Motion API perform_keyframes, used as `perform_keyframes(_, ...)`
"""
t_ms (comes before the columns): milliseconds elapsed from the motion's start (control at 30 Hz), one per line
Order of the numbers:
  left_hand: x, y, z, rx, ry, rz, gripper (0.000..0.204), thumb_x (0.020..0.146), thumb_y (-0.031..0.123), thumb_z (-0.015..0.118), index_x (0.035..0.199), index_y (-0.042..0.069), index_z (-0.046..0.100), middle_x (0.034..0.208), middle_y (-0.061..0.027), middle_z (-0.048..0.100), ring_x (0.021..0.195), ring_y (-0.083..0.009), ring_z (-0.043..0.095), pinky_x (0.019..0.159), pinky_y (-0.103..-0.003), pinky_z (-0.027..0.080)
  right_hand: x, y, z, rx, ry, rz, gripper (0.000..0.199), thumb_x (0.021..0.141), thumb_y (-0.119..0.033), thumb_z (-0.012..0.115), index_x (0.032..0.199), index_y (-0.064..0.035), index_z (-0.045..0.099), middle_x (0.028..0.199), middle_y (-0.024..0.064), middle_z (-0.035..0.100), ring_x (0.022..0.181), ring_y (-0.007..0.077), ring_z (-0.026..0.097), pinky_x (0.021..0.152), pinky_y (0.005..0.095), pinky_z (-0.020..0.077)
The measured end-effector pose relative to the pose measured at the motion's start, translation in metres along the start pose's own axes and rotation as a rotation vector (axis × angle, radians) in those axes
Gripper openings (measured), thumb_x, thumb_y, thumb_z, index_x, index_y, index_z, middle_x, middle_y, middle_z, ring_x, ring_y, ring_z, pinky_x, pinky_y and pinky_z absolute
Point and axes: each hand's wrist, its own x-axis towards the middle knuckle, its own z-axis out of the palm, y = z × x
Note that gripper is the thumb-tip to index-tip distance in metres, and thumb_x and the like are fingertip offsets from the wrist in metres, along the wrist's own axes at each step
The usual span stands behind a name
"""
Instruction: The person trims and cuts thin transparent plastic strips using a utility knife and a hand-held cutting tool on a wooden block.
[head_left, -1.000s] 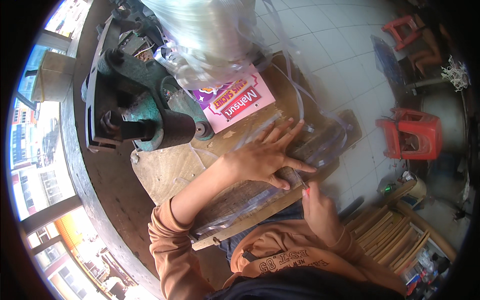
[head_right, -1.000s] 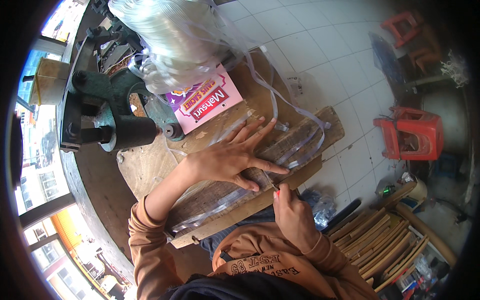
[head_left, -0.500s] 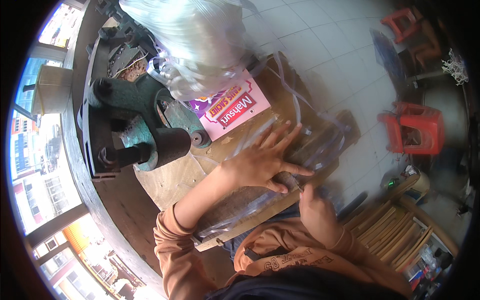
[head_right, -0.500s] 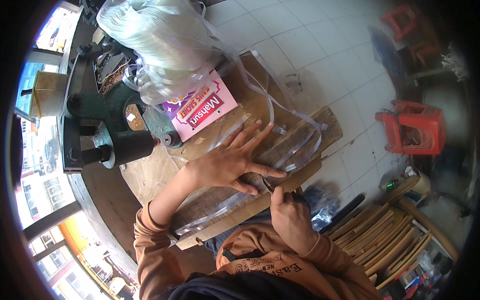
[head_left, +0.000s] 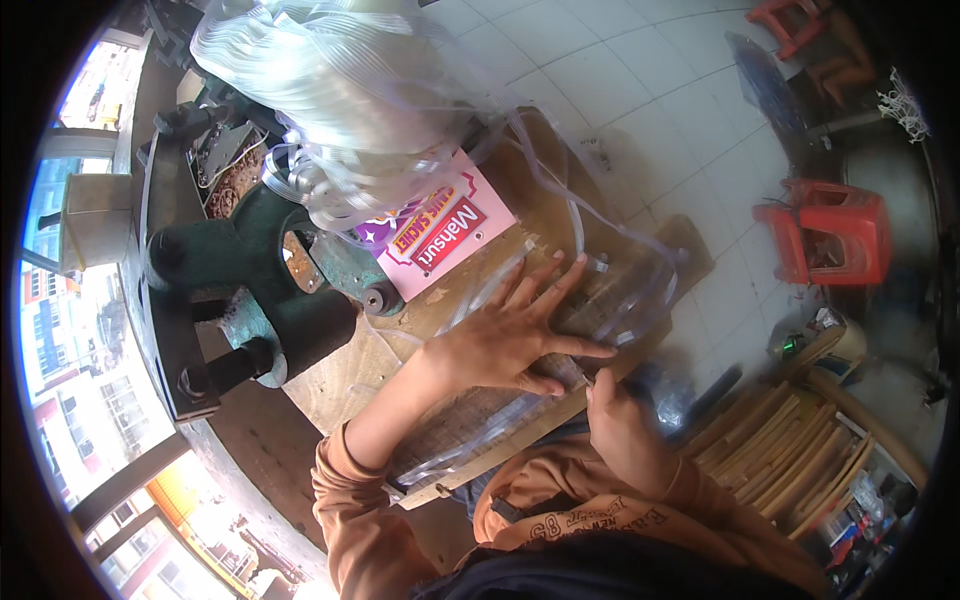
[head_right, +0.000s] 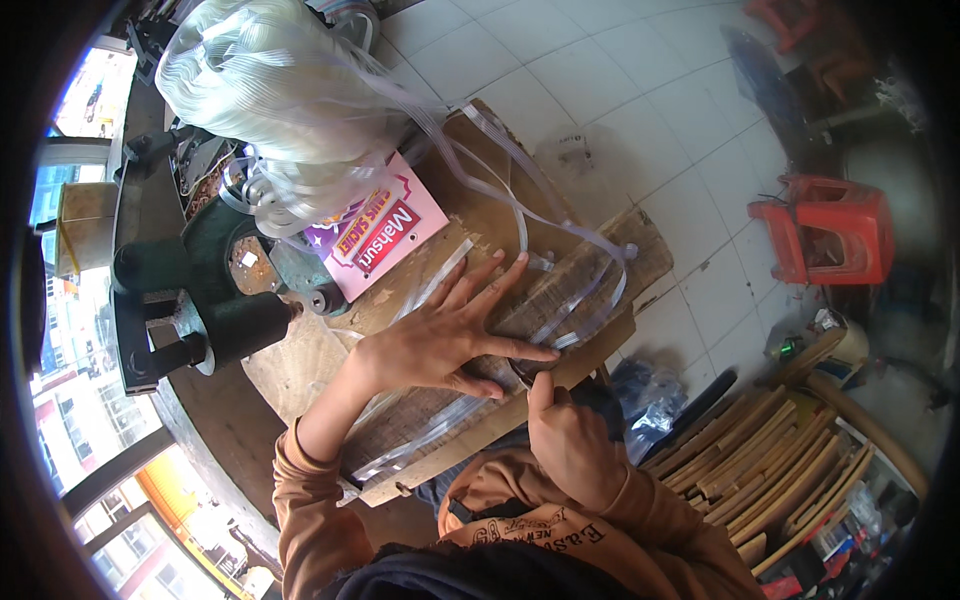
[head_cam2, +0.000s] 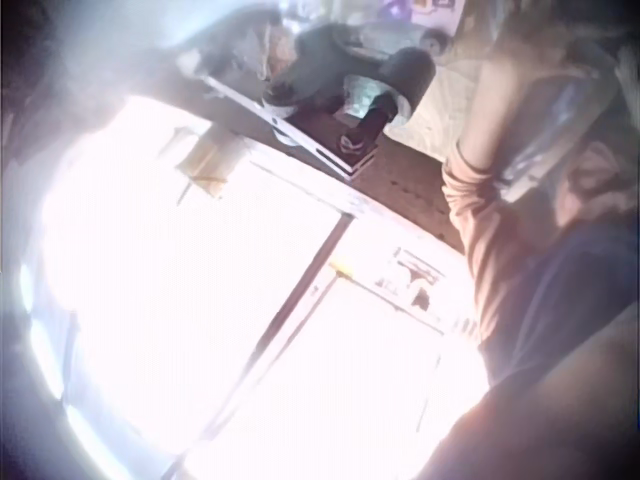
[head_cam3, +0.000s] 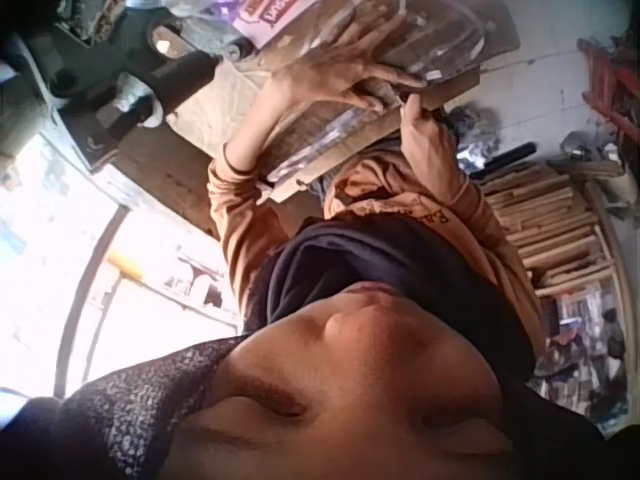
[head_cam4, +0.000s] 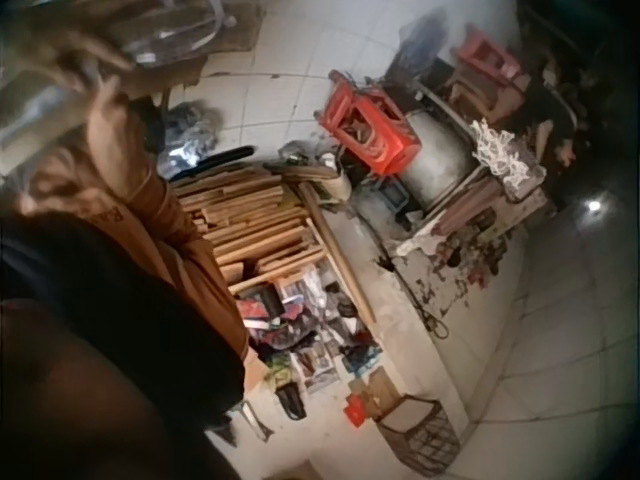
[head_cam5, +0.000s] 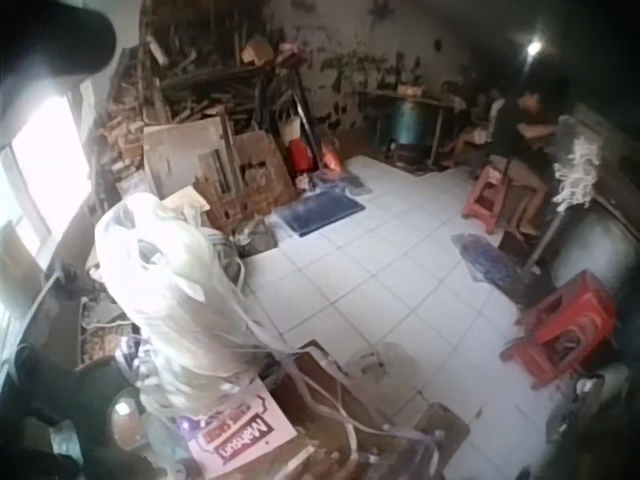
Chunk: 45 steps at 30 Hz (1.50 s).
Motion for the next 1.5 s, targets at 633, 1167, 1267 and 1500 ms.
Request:
perform_keyframes(633, -0.001, -0.001, 0.003, 0.075, 0.026, 0.023, 0.059, 0.075, 0.055, 0.063, 0.13, 0.047, 0.045, 0.15, -0.0259, 0.0, 0.138, -0.0449, 0.001, 0.111, -0.056, 0.004, -0.015, 0.008, -0.002, 0.085, 0.06, 0.001, 0.016, 0.093, -0.014, 0.047, 0.087, -0.0012, 0.039, 0.069, 0.02, 0.059, 0.058, 0.0384, 0.06, 0.046, 0.0423, 0.0479)
perform_keyframes(1167, -0.001, -0.002, 0.001, 0.063, 0.039, 0.011, 0.058, 0.074, 0.055, 0.063, 0.129, 0.047, 0.046, 0.151, -0.0241, 0.001, 0.139, -0.044, 0.003, 0.111, -0.055, 0.004, -0.014, 0.007, 0.008, 0.033, 0.113, -0.026, 0.016, 0.092, -0.013, 0.049, 0.088, -0.0011, 0.039, 0.064, 0.0175, 0.057, 0.053, 0.0351, 0.06, 0.042, 0.04, 0.0476)
perform_keyframes(1267, 0.0, -0.003, 0.0, 0.046, 0.041, 0.013, 0.059, 0.074, 0.054, 0.065, 0.129, 0.047, 0.047, 0.151, -0.0241, 0.001, 0.138, -0.0445, 0.004, 0.111, -0.056, 0.004, -0.013, 0.006, 0.011, -0.053, 0.109, -0.016, 0.017, 0.091, -0.014, 0.051, 0.087, -0.0017, 0.04, 0.064, 0.0156, 0.056, 0.051, 0.0318, 0.06, 0.04, 0.0374, 0.0479)
perform_keyframes(1500, 0.001, 0.001, -0.001, -0.002, 0.022, -0.019, 0.058, 0.074, 0.05, 0.066, 0.128, 0.046, 0.048, 0.151, -0.023, 0.0, 0.138, -0.0448, 0.005, 0.11, -0.059, 0.009, -0.013, 0.006, 0.014, -0.155, 0.16, -0.028, 0.017, 0.089, -0.015, 0.054, 0.087, -0.0039, 0.041, 0.067, 0.0136, 0.057, 0.049, 0.0295, 0.06, 0.04, 0.0362, 0.0487)
